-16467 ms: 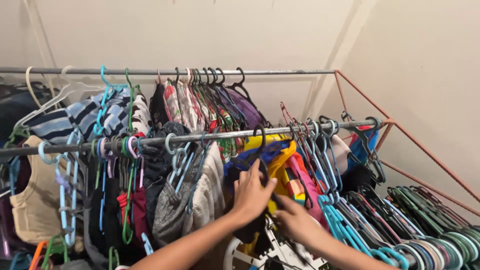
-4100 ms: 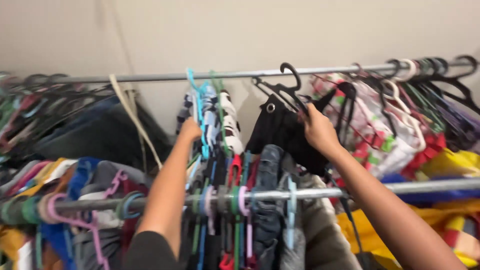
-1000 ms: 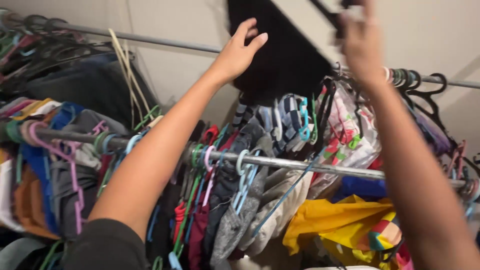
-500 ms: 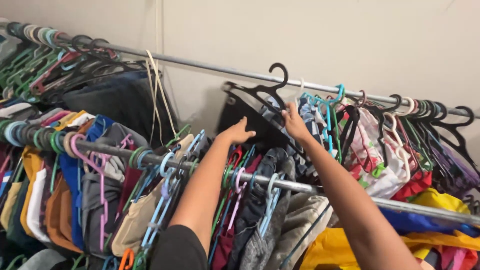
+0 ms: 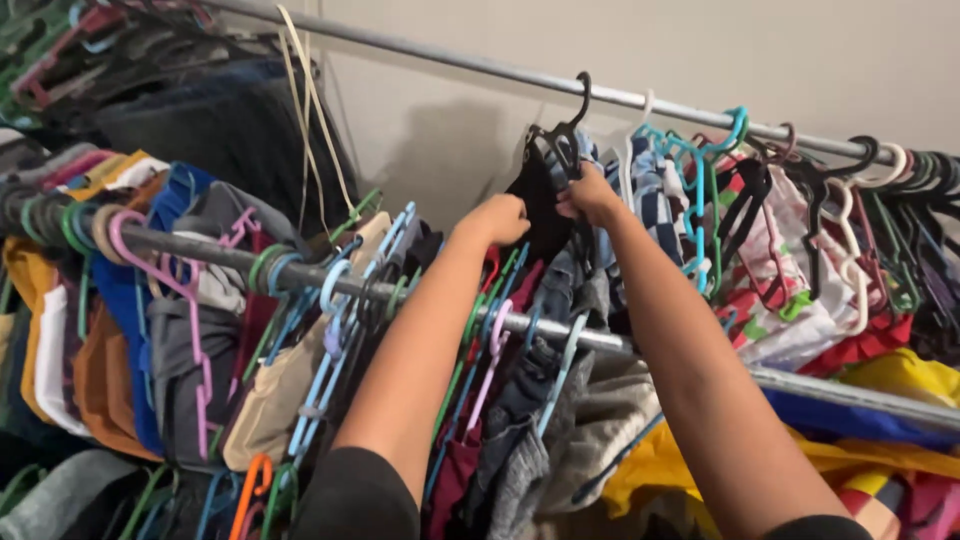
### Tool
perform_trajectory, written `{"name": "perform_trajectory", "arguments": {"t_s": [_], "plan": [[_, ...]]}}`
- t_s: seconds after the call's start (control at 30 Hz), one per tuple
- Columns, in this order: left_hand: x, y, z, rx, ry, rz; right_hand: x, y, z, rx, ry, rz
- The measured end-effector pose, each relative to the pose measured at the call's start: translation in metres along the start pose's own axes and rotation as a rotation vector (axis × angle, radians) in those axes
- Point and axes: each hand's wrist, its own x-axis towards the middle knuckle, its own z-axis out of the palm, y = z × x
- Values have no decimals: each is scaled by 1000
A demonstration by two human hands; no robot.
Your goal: Organizing clothes on hangers along storage racks inside a room.
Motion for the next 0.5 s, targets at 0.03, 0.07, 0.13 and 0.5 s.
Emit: {"name": "perform_trajectory", "arguments": {"t_s": [0.03, 0.07, 0.13, 0.5], "plan": [[2, 6, -6, -14, 19, -2, 3, 6, -7, 62, -58, -1], [-2, 10, -7, -18, 16, 4, -2, 7, -10, 60, -50, 1], [-6, 16, -20, -93, 142, 104, -8, 1, -12, -82, -95, 50], [-108, 145, -98, -277, 295, 350, -420, -35, 89, 322, 400, -718]]}}
